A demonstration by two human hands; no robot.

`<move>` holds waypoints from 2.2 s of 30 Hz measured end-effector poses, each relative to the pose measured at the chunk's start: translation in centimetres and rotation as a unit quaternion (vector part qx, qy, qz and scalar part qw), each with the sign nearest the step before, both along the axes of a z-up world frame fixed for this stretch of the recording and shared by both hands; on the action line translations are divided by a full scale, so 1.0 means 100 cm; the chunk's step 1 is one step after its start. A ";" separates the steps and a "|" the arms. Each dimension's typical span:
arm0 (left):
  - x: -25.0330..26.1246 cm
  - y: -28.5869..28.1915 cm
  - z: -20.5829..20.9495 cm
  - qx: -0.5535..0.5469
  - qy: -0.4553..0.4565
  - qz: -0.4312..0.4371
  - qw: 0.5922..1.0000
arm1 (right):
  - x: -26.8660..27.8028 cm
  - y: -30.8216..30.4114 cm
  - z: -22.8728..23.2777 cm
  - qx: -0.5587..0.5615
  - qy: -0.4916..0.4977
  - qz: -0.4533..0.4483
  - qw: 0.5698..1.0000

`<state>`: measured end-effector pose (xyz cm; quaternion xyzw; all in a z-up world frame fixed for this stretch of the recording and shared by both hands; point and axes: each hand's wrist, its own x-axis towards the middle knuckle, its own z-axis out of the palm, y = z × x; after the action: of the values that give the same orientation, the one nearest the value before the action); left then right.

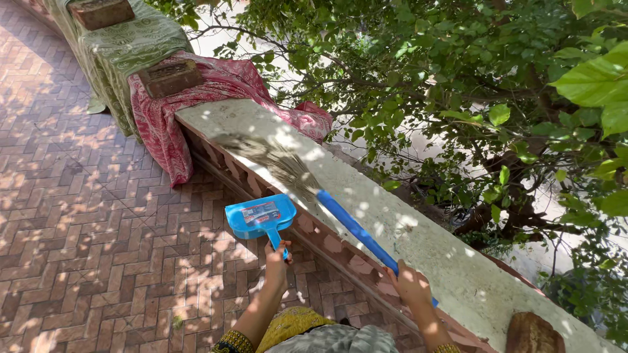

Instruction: The person sweeps debris from a tiled balcony floor into a dustpan using a long-handled broom, and subsequently cleans the top of the balcony railing with the broom.

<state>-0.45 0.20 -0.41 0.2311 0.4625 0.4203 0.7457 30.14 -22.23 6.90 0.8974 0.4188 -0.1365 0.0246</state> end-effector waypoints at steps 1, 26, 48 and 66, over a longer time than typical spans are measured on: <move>-0.004 0.001 -0.004 0.008 0.013 0.003 1.000 | 0.005 0.029 0.001 -0.067 0.025 -0.012 0.997; 0.110 -0.218 0.057 0.037 -0.031 -0.458 0.888 | -0.158 -0.481 0.043 -0.017 -0.054 -0.549 0.834; 0.110 -0.559 0.114 0.036 -0.045 -0.641 0.766 | 0.032 -0.875 0.063 0.061 -0.108 -0.733 0.669; 0.060 -0.501 0.090 0.084 0.070 -0.441 0.891 | -0.204 -0.607 -0.045 0.369 0.184 -0.414 0.812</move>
<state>5.56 -49.93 8.60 0.5023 0.3265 0.0681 0.7978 9.73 -82.97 2.39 0.8858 0.0228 -0.1314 -0.4444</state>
